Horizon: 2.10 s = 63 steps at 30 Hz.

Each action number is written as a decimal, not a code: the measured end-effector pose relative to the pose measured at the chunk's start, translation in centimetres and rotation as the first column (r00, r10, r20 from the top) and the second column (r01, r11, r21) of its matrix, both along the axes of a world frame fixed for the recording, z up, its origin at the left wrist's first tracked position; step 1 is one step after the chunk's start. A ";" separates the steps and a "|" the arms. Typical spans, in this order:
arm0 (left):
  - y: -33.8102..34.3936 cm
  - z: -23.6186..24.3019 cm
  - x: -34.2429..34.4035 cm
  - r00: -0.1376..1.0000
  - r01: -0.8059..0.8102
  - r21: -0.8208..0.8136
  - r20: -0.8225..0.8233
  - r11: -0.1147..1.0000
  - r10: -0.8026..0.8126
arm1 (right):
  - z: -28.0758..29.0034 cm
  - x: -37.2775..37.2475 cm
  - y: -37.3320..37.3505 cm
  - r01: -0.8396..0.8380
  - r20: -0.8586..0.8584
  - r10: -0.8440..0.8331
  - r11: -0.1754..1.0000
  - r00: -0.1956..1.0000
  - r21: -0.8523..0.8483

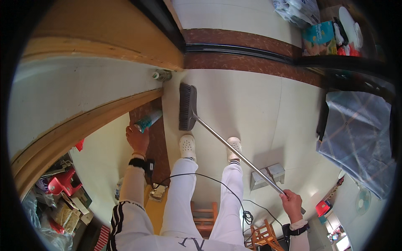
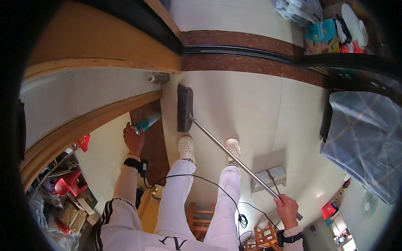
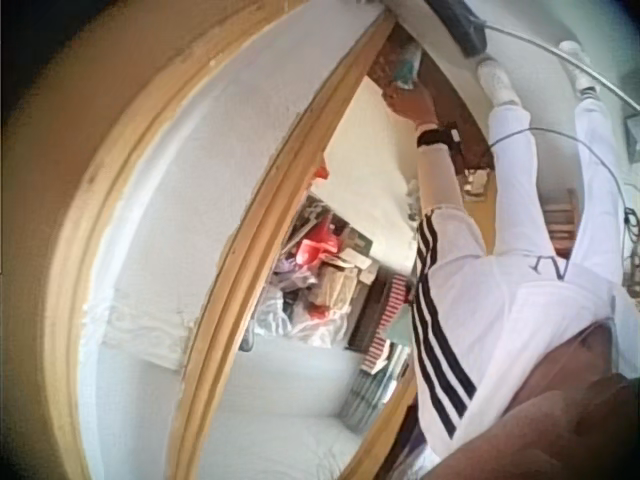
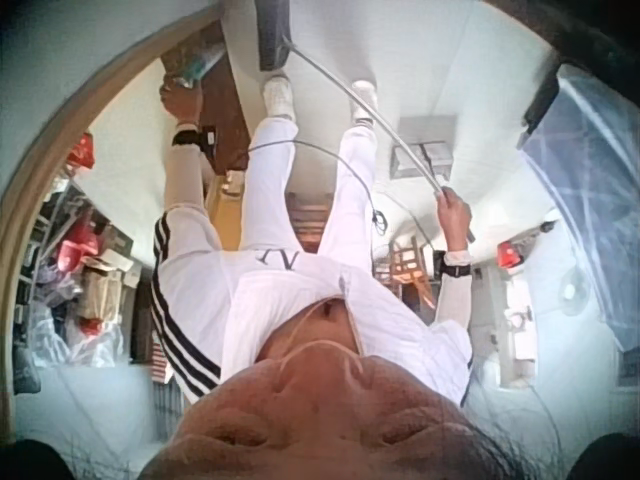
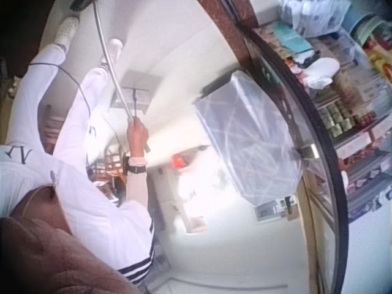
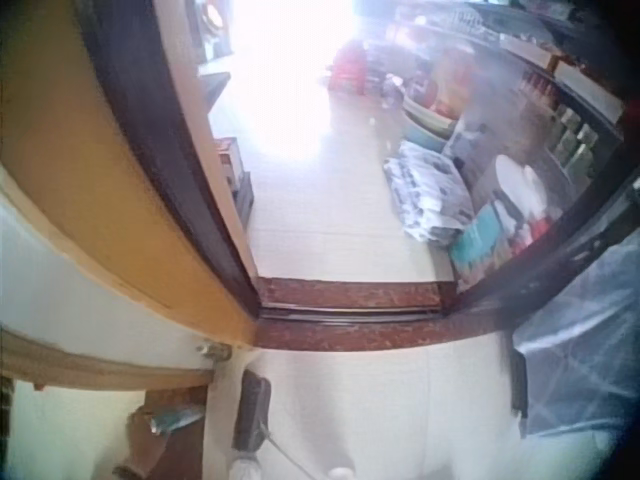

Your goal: The person sweeps the tiled floor using a broom and a dustpan, moving several wooden chairs aside to sweep the areas beneath them.

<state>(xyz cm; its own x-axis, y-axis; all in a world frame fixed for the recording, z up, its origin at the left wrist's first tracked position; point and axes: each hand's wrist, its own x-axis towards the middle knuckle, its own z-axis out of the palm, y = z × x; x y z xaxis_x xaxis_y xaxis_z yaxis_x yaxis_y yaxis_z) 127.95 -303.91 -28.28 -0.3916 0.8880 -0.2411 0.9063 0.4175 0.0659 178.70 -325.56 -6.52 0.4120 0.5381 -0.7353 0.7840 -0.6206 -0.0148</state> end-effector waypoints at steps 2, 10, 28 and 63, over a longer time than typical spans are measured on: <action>1.1 2.4 3.0 0.955 0.292 0.056 -0.072 0.955 -0.287 | -0.3 -0.2 -0.8 0.061 -0.030 -0.061 0.998 0.998 -0.012; 16.1 -8.6 5.4 0.894 0.306 0.229 0.264 0.924 -0.361 | -2.9 0.2 -3.8 0.117 -0.055 -0.118 0.993 0.991 -0.022; -1.0 -2.2 3.4 0.506 -0.412 0.058 0.844 0.910 0.175 | -0.1 2.2 -3.3 -0.144 -0.066 0.167 0.954 0.984 0.264; -11.8 7.5 3.6 0.679 -0.315 -0.005 0.697 0.949 0.229 | -0.9 -5.4 -9.4 0.027 -0.116 -0.020 0.998 0.993 0.060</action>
